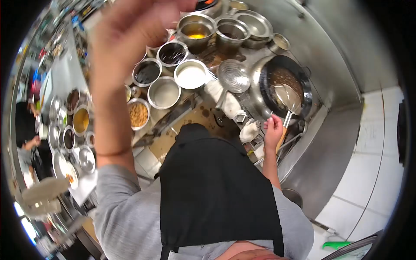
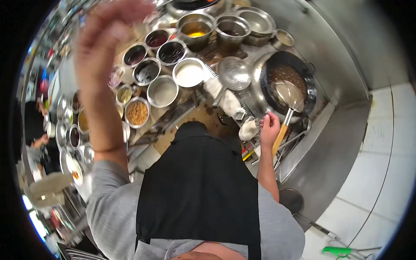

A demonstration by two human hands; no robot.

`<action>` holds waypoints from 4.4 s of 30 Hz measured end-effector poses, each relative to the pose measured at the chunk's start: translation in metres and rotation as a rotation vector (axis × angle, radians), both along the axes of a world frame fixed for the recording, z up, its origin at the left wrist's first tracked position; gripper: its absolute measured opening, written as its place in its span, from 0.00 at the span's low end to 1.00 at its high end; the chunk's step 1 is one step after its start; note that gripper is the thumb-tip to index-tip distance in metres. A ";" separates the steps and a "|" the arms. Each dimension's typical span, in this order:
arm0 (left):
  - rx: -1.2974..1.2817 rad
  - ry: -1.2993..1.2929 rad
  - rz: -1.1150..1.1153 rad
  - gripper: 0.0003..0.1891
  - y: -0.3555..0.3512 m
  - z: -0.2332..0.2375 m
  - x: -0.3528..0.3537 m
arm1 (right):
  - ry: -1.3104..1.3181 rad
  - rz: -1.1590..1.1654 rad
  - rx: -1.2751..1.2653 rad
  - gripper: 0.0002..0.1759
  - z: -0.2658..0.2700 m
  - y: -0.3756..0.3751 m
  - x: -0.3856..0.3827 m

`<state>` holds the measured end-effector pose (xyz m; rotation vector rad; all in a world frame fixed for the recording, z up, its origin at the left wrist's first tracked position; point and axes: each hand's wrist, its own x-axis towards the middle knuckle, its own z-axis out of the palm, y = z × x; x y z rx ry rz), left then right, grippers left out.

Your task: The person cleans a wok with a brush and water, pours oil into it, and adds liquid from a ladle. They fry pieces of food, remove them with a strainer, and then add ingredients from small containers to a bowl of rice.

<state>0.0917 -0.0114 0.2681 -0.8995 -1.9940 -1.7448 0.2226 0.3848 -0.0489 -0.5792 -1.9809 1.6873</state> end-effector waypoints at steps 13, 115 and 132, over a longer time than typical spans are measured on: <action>-0.108 0.783 0.382 0.19 -0.186 0.106 0.067 | -0.048 0.464 0.009 0.12 0.007 -0.127 -0.074; 0.090 1.081 -0.569 0.24 -0.024 0.121 0.061 | -0.635 -0.426 0.888 0.41 -0.069 0.032 0.100; -0.319 -0.309 -0.344 0.02 0.151 -0.187 -0.004 | -0.339 -0.335 0.422 0.34 -0.008 0.168 0.083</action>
